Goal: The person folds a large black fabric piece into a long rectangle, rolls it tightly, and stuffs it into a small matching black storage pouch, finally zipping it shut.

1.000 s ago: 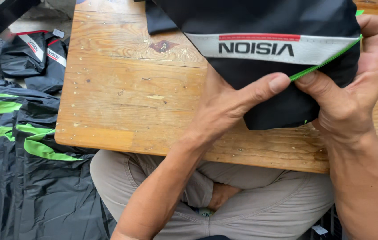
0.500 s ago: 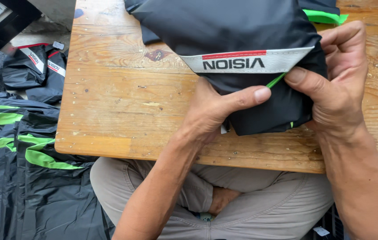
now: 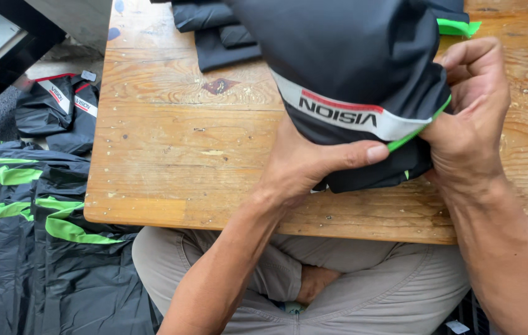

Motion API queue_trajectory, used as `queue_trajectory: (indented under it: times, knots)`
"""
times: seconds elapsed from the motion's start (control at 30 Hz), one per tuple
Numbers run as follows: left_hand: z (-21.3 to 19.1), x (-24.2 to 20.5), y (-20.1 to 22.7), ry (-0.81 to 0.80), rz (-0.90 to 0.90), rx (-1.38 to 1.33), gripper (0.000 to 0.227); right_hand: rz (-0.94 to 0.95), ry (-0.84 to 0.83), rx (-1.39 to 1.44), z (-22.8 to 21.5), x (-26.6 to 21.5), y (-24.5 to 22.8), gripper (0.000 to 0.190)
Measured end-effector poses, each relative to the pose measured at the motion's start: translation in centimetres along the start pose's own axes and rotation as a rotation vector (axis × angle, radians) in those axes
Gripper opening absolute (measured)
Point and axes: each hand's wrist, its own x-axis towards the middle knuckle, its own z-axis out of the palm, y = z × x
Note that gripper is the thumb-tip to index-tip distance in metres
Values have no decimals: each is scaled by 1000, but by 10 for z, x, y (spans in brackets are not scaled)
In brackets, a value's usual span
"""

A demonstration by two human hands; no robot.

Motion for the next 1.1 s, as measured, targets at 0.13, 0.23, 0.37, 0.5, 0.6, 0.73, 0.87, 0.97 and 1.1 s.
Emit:
queue_trajectory:
  times: [0.13,0.23,0.37,0.5,0.6,0.73,0.87,0.97,1.1]
  knots:
    - [1,-1,2,35,196,3,54,70,-246,166,-10,3,-7,63]
    - [1,-3,6,71,278,-17,58,37,-343,138,-1,5,-20,82]
    - [0,2,-3,210,349,-80,51,246,-308,179,11,5,-27,87]
    - [-5,7,-4,349,342,-260,45,404,-477,366,6,2,-22,96]
    - [-9,2,3,301,401,-158,39,358,-363,205,26,-5,-18,64]
    - [-1,1,6,228,222,34,43,146,-160,299,31,-10,7,51]
    - [0,0,0,54,130,-59,45,-46,56,140,28,-15,15,57]
    - [-1,1,-1,-33,102,-85,46,-126,27,47,25,-20,9,53]
    - [-7,2,-10,-136,28,37,57,-500,-143,-38,26,-9,-9,53]
